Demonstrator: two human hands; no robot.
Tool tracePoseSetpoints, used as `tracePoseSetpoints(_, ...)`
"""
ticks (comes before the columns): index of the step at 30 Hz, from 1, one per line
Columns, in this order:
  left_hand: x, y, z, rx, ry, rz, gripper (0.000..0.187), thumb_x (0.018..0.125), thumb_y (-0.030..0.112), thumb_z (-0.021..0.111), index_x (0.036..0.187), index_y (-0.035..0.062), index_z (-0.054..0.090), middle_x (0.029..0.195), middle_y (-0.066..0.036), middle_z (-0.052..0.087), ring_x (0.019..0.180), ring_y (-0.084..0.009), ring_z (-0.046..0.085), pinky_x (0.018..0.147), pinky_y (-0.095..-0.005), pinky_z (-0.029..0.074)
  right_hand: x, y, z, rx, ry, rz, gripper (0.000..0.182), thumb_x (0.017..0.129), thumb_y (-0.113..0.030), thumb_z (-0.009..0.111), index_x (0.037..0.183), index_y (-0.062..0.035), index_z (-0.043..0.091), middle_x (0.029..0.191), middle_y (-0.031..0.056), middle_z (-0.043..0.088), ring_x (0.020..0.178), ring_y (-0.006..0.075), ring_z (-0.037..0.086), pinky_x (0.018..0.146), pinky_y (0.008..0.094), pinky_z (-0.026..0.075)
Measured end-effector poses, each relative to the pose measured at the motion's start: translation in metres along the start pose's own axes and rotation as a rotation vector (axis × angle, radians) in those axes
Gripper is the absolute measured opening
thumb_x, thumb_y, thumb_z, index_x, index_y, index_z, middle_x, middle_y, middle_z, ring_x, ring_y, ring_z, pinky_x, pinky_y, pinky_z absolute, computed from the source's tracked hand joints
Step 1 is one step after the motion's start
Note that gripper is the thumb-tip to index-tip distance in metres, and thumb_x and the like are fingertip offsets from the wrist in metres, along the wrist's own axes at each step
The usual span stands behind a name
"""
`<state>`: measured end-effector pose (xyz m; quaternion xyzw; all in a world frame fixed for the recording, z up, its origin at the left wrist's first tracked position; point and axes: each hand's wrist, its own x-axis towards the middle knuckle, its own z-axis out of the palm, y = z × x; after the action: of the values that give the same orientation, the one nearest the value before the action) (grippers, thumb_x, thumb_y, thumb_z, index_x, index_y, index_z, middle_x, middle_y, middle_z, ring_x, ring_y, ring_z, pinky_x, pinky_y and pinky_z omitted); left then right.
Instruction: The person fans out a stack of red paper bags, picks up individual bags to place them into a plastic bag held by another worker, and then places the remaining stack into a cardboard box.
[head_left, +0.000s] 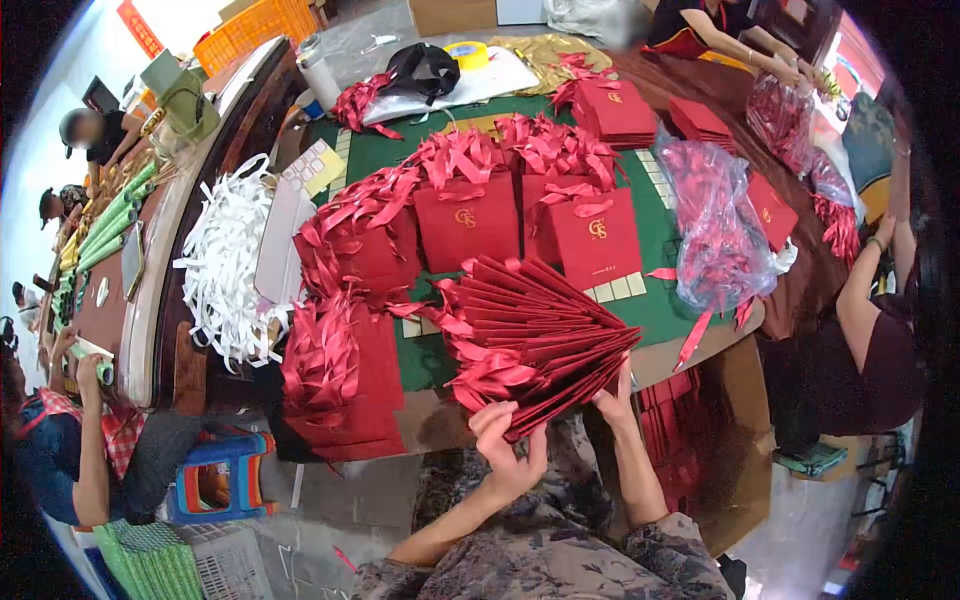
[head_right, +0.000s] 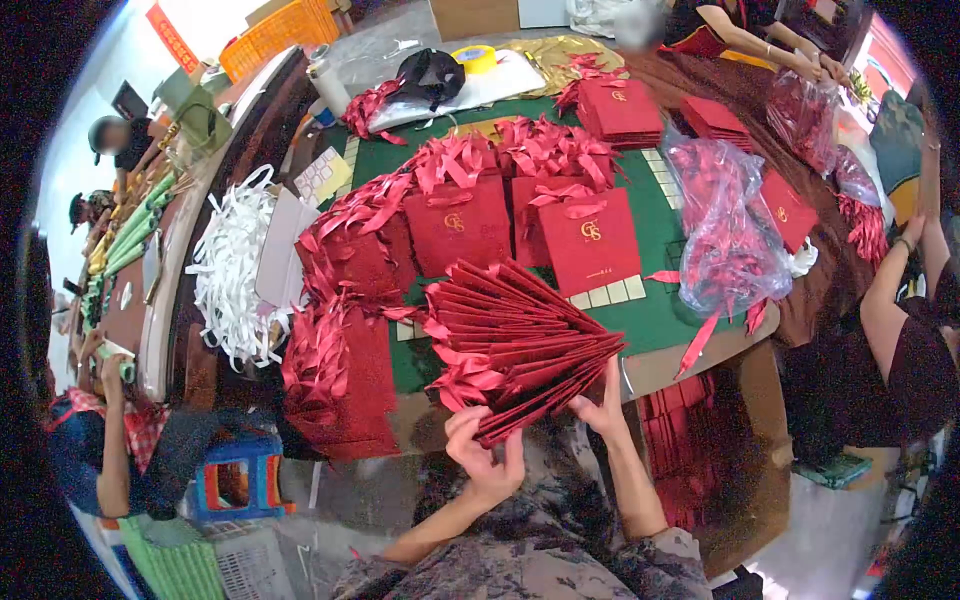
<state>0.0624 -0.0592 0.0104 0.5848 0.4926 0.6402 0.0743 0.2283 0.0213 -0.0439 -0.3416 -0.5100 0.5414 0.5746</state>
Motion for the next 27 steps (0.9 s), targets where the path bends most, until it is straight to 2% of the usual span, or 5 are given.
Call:
tracePoseSetpoints(7,0.009,-0.007,-0.011,0.087,-0.083,-0.062,0.063,0.074,-0.002,0.069,0.123,0.0018,0.031,0.116,-0.017,0.043,0.108,-0.0295,0.045,0.096,-0.0409,0.036,-0.001,0.001,-0.006,-0.072,-0.044,0.117,0.118,0.065,-0.031,0.084,0.150,0.0005,0.008,0.147,0.0149,0.030,0.135,0.0251,0.031,0.112,0.0404,0.026)
tracePoseSetpoints(10,0.011,-0.012,-0.014,0.085,-0.110,-0.071,0.072,0.069,0.004,0.077,0.124,0.0019,0.031,0.115,-0.016,0.044,0.109,-0.0285,0.044,0.097,-0.0396,0.036,0.009,0.000,0.004,-0.094,-0.087,-0.032,0.120,0.065,-0.032,0.084,0.149,0.0031,0.005,0.151,0.0161,0.023,0.140,0.0248,0.024,0.115,0.0391,0.018)
tracePoseSetpoints(20,0.020,-0.019,-0.020,0.127,-0.131,-0.058,0.056,0.070,-0.004,0.075,0.114,0.0027,0.041,0.109,-0.012,0.049,0.103,-0.0264,0.049,0.095,-0.0383,0.038,0.014,-0.010,0.022,0.050,-0.037,-0.095,0.115,0.065,-0.031,0.086,0.147,0.0038,0.013,0.145,0.0159,0.033,0.134,0.0241,0.033,0.113,0.0389,0.025)
tracePoseSetpoints(24,0.016,-0.019,-0.014,0.212,-0.090,-0.033,0.052,0.073,0.000,0.073,0.114,0.0021,0.041,0.108,-0.012,0.048,0.103,-0.0254,0.048,0.096,-0.0383,0.037,0.010,-0.008,0.015,-0.253,-0.024,-0.100,0.117,0.064,-0.030,0.088,0.146,0.0063,0.013,0.145,0.0170,0.033,0.133,0.0232,0.034,0.112,0.0361,0.026)
tracePoseSetpoints(27,0.012,-0.028,-0.014,0.018,-0.010,-0.146,0.044,0.073,0.000,0.075,0.106,0.0016,0.046,0.104,-0.012,0.050,0.095,-0.0280,0.050,0.090,-0.0397,0.040,0.009,0.002,0.018,-0.132,-0.039,-0.110,0.111,0.068,-0.029,0.087,0.145,0.0083,0.016,0.143,0.0186,0.037,0.133,0.0226,0.034,0.111,0.0355,0.027)
